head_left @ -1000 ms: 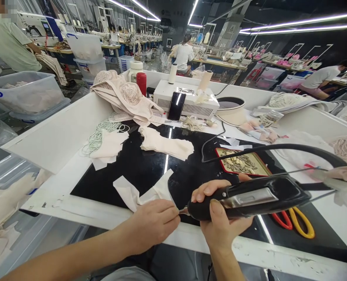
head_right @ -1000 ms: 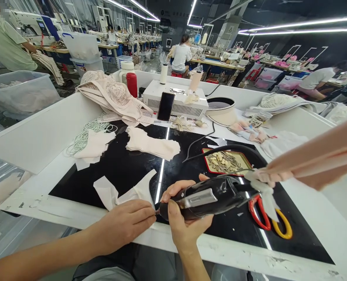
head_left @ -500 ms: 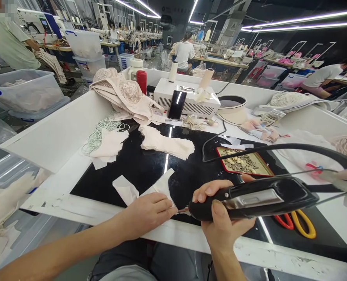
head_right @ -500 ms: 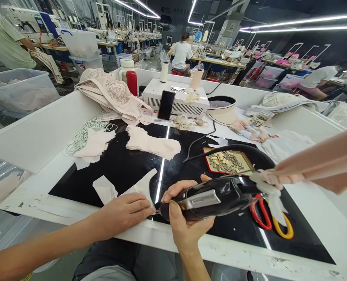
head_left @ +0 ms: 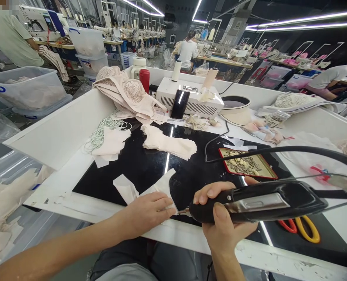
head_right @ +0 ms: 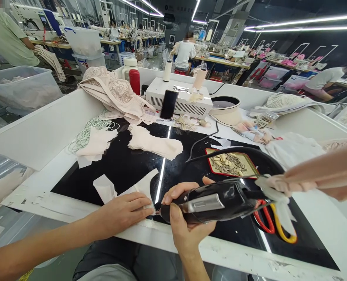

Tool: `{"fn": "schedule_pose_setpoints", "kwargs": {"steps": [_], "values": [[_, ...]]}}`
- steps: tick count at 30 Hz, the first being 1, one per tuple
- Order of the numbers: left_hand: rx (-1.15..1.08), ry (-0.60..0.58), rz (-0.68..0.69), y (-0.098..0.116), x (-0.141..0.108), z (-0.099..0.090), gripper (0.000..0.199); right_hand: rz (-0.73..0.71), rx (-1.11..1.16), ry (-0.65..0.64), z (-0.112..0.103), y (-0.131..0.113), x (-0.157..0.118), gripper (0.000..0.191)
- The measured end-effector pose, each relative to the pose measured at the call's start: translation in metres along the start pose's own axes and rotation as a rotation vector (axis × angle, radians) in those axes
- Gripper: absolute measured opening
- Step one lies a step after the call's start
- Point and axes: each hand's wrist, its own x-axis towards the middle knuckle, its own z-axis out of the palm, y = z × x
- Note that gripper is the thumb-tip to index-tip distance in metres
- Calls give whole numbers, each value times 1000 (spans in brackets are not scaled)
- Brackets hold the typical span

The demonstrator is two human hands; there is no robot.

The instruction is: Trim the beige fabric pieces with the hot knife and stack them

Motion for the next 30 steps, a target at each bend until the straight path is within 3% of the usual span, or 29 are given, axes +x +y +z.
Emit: {"fn": "schedule_pose_setpoints", "kwargs": {"steps": [13, 25, 30], "values": [[6, -4, -64, 0, -11, 2, 35, -31, 54, 43, 9, 1, 10, 51], [11, 119, -80, -1, -9, 4, 26, -4, 73, 13, 15, 11, 10, 53], [24, 110, -85, -1, -10, 6, 26, -22, 67, 47, 19, 12, 15, 52]]}}
